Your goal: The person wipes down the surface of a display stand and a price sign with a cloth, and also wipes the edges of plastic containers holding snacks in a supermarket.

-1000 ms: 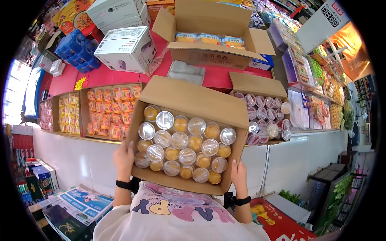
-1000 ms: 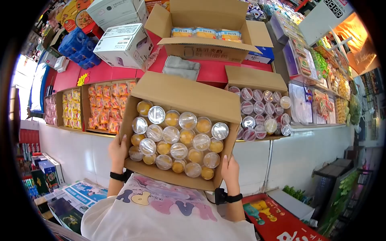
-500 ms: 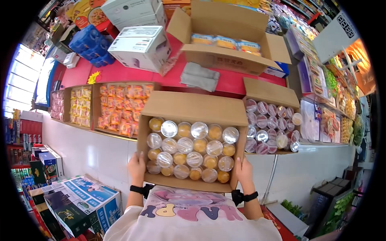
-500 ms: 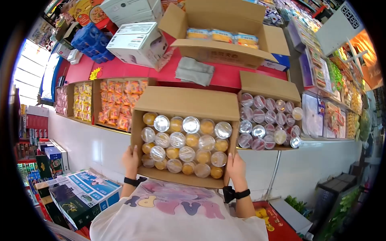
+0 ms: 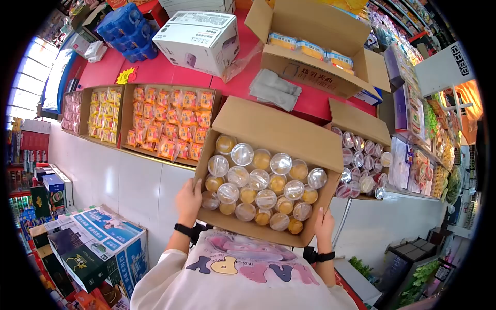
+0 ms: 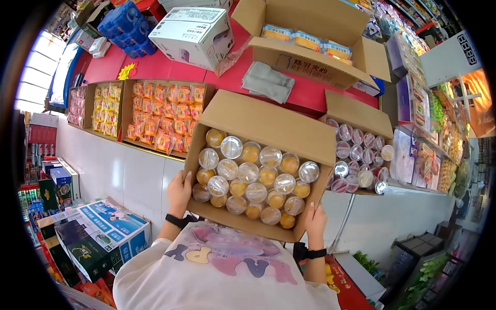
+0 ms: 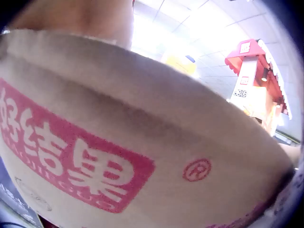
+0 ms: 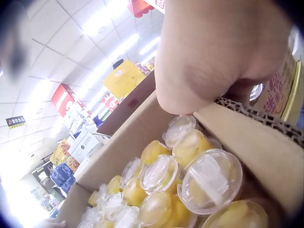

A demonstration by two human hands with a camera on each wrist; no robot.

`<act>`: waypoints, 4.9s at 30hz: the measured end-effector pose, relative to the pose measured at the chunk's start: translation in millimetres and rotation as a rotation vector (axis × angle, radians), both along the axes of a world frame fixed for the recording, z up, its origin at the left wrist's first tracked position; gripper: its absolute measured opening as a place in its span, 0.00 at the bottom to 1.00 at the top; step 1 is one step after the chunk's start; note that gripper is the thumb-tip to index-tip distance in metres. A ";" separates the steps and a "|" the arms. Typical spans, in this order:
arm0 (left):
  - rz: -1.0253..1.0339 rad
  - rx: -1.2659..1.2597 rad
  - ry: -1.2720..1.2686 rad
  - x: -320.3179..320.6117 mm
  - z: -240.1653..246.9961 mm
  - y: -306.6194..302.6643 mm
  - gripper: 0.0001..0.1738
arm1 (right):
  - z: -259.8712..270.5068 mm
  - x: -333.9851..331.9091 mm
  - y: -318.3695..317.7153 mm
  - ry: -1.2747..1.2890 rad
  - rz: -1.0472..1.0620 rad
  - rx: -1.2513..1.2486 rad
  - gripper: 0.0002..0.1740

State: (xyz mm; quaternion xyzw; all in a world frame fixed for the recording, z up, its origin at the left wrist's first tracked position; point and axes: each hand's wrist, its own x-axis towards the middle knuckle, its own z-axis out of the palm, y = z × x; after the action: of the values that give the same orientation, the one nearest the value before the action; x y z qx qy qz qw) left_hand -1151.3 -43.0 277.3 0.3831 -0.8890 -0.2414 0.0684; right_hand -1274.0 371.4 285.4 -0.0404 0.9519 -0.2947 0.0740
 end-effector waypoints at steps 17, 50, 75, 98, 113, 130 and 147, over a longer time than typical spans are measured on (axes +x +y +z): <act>0.066 0.017 0.066 -21.9 -32.6 -4.4 0.17 | -7.7 -54.5 -22.6 0.157 0.087 0.065 0.16; 0.372 1.360 -0.280 28.3 -18.8 -23.1 0.31 | -40.5 24.0 13.8 -1.015 -0.550 -0.610 0.29; 0.303 1.438 -0.031 -42.4 -46.0 -11.0 0.27 | -0.5 -60.7 -68.3 -1.099 -0.356 -0.841 0.18; 0.414 1.028 0.189 104.9 13.4 -7.9 0.16 | -78.2 -359.0 -253.4 0.167 0.469 0.115 0.28; -0.478 1.340 -0.031 55.3 20.9 -151.3 0.24 | 46.9 32.7 -193.9 -0.150 -0.353 -0.701 0.23; -1.262 1.514 -0.620 143.5 -12.6 70.7 0.39 | 33.4 473.1 -200.6 -0.371 -0.906 -1.116 0.25; -2.117 0.937 -0.831 342.3 37.9 246.7 0.41 | 4.1 685.1 -140.2 0.311 -1.443 -1.237 0.43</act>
State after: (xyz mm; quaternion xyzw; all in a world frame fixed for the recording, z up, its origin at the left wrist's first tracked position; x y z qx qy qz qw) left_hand -808.9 203.7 315.2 -0.4917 -0.5429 -0.3333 -0.5937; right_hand -588.8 231.2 289.5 0.4843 0.4229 -0.7103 -0.2864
